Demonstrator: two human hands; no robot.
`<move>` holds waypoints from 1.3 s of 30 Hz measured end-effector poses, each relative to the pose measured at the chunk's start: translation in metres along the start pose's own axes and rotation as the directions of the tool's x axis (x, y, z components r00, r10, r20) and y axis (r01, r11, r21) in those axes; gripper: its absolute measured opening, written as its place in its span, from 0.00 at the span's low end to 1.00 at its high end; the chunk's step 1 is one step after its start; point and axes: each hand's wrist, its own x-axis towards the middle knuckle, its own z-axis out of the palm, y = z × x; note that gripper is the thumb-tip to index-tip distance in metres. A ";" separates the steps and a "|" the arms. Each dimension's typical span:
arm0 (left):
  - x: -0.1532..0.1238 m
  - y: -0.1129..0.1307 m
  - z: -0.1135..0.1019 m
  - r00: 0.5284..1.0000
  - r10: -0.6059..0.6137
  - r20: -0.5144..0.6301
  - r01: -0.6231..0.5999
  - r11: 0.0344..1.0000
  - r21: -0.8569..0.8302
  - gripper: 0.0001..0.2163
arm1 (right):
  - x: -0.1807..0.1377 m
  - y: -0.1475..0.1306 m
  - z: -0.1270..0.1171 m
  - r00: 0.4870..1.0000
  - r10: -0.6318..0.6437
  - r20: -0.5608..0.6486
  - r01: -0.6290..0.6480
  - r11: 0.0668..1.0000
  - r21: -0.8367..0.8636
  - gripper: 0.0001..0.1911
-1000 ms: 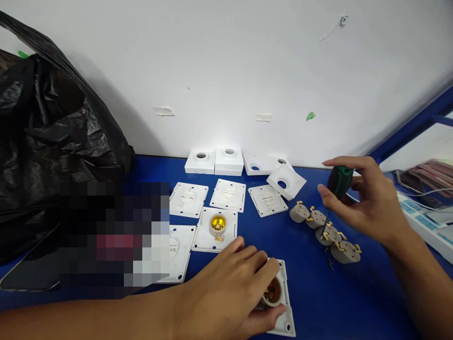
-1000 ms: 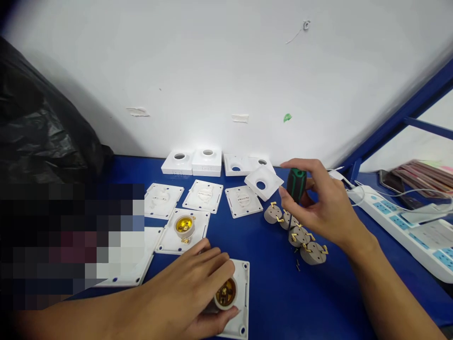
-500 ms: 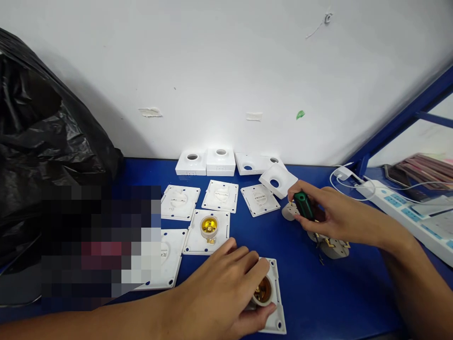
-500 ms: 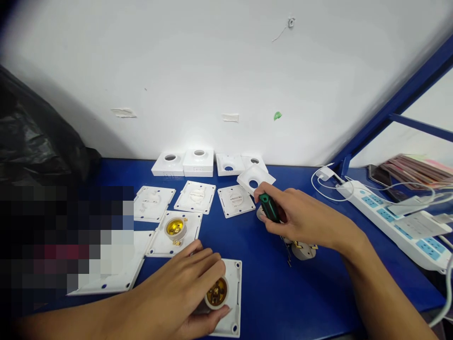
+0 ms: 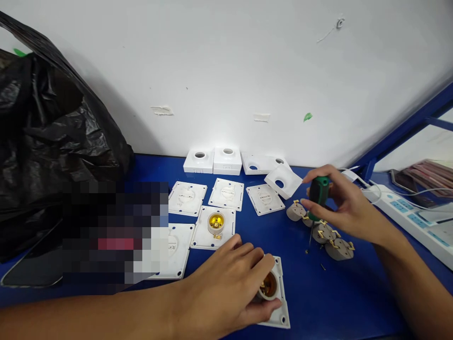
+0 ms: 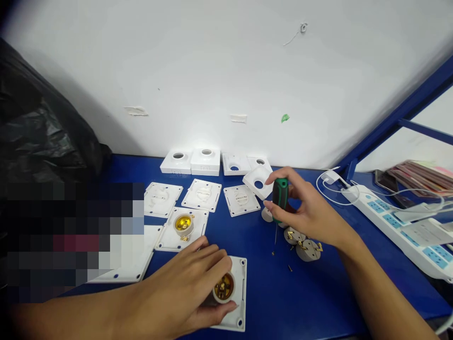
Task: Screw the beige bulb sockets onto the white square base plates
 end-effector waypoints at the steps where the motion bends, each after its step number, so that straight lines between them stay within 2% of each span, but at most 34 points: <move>1: 0.000 0.000 -0.001 1.000 -0.012 -0.001 0.012 1.000 -0.004 0.17 | 0.000 -0.001 0.005 0.997 -0.032 -0.074 0.036 0.998 0.054 0.17; 5: 0.001 -0.001 -0.002 0.998 -0.056 -0.017 0.055 0.997 -0.046 0.19 | -0.002 -0.006 0.027 0.959 -0.095 -0.268 0.163 0.956 0.244 0.16; 10: 0.001 -0.003 -0.001 0.999 -0.031 -0.031 0.029 0.998 -0.055 0.21 | -0.009 -0.011 0.055 0.920 -0.117 -0.374 0.266 0.889 0.374 0.15; 14: 0.000 -0.006 0.003 0.999 -0.024 -0.042 0.021 0.998 -0.066 0.22 | -0.017 -0.014 0.071 0.875 -0.174 -0.452 0.350 0.873 0.341 0.18; 21: 0.001 -0.005 0.002 1.000 -0.021 -0.020 0.020 0.997 -0.074 0.21 | -0.023 -0.017 0.083 0.759 -0.379 -0.529 0.504 0.857 0.109 0.26; 28: -0.001 -0.005 0.002 1.000 0.002 -0.003 -0.002 0.998 -0.056 0.20 | -0.022 -0.022 0.083 0.764 -0.360 -0.536 0.507 0.848 0.153 0.25; 33: 0.000 -0.005 0.000 1.000 0.011 0.008 -0.010 0.999 -0.054 0.19 | -0.024 -0.021 0.084 0.773 -0.417 -0.478 0.534 0.834 0.136 0.26; 39: 0.001 -0.002 -0.004 1.000 0.001 0.030 0.000 0.998 -0.060 0.17 | -0.031 -0.021 0.084 0.766 -0.334 -0.549 0.426 0.904 0.043 0.22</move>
